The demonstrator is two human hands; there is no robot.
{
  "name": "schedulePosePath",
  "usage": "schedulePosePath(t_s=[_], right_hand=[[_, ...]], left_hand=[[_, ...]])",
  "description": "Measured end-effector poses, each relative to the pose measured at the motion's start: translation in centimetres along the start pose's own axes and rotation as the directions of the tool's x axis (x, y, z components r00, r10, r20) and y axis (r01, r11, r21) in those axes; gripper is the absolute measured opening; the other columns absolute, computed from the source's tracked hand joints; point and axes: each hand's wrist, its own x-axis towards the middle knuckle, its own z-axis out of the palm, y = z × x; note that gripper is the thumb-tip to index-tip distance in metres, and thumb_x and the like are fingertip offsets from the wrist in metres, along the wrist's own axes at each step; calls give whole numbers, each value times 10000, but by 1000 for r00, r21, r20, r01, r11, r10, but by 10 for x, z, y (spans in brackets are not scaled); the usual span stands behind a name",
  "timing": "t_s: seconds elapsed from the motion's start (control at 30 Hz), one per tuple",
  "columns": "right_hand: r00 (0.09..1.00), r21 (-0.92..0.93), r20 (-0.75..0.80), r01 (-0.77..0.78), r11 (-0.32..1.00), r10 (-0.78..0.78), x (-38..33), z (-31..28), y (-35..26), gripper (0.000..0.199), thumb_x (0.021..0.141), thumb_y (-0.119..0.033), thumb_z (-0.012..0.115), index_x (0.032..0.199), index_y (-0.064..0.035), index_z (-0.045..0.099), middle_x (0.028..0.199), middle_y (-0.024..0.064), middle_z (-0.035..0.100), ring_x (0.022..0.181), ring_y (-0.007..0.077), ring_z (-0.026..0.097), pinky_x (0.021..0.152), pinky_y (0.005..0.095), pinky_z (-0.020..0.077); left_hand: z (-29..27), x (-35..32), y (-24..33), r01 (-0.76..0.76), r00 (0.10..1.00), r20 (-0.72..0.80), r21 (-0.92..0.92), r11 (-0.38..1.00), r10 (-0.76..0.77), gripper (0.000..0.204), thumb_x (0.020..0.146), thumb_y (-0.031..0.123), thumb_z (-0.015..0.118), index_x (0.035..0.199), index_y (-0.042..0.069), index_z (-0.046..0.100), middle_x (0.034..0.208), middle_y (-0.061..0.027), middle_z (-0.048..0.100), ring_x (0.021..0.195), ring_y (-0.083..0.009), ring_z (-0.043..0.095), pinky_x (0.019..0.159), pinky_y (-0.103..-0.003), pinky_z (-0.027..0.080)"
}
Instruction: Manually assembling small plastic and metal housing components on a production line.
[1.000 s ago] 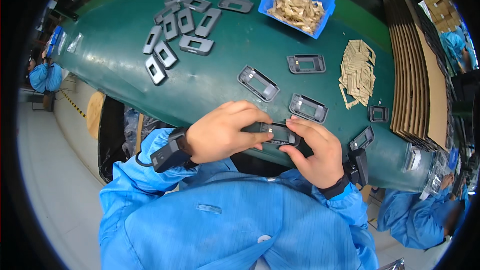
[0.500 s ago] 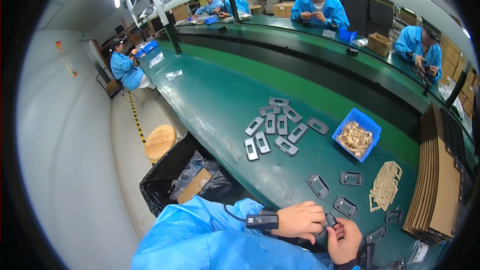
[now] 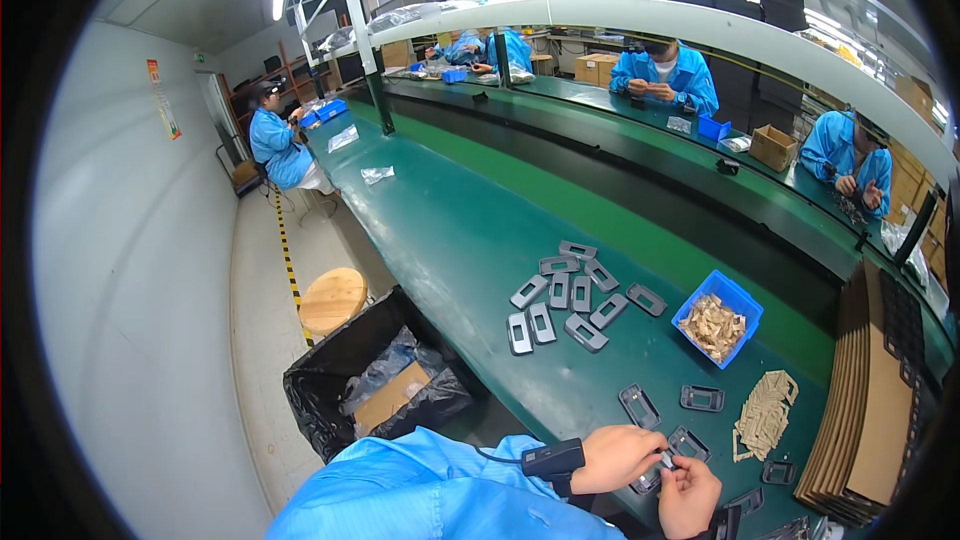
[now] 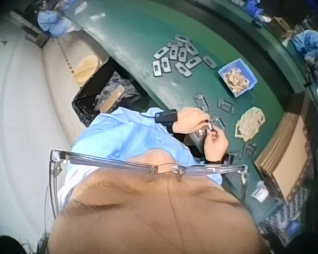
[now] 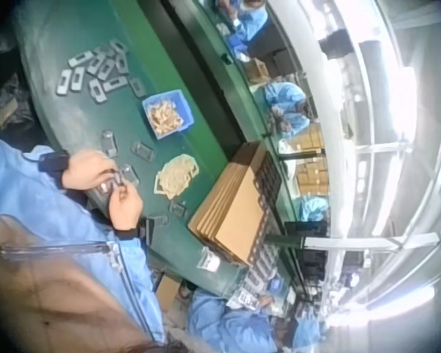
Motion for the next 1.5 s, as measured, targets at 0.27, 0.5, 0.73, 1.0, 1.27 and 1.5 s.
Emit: schedulePosePath(t_s=[0.27, 0.5, 0.73, 1.0, 1.27, 1.5], right_hand=[[1000, -20, 2, 5, 1000, -5, 5, 0, 8, 174, 930, -74, 707, 1088, -4, 712, 761, 59, 695, 645, 136, 629, 625, 291, 521], [999, -79, -28, 39, 996, -41, 16, 11, 29, 152, 824, 63, 711, 916, 45, 591, 614, 69, 623, 562, 106, 612, 517, 285, 457], [990, -306, -94, 72, 949, -105, 4, 10, -6, 183, 859, -116, 727, 1008, -31, 662, 719, 108, 695, 612, 276, 682, 590, 406, 513], [981, -286, -131, 99, 953, -141, -3, 20, -10, 214, 752, -36, 715, 924, -23, 590, 555, 96, 591, 519, 288, 628, 525, 416, 470], [1000, 649, 14, -21, 761, 15, -12, -11, -44, 568, 930, -35, 724, 1414, -10, 428, 989, 97, 666, 861, 137, 658, 722, 272, 573], [980, 725, 193, -119, 679, -35, 7, -54, -73, 484, 974, 23, 635, 1422, 23, 454, 1042, 99, 666, 894, 134, 677, 814, 271, 573]], left_hand=[[4, 4, 3, 80, 997, -10, 19, 997, -80, 155, 956, 245, 639, 1069, 140, 632, 916, -57, 710, 915, -289, 700, 722, -434, 551], [15, 12, 2, -21, 999, 52, 130, 991, 14, 143, 936, 217, 645, 1039, 138, 586, 941, -40, 696, 906, -290, 691, 719, -430, 552], [11, -2, 7, -133, 991, 37, 197, 971, 128, 409, 932, 202, 622, 1294, 25, 550, 1108, -96, 680, 1041, -290, 659, 813, -411, 548], [13, -7, 7, -71, 995, 87, 181, 981, 56, 402, 892, 149, 647, 1272, 51, 558, 1069, -85, 676, 1026, -289, 663, 798, -399, 548], [-35, 2, 33, -118, 987, -106, 47, 992, 123, 316, 886, 84, 633, 1193, 27, 589, 1007, -130, 676, 953, -342, 665, 807, -450, 556], [-70, 27, 57, -327, 916, -280, -100, 940, 289, 325, 907, -51, 670, 1207, -3, 555, 856, -69, 591, 643, -131, 603, 590, -277, 511]])
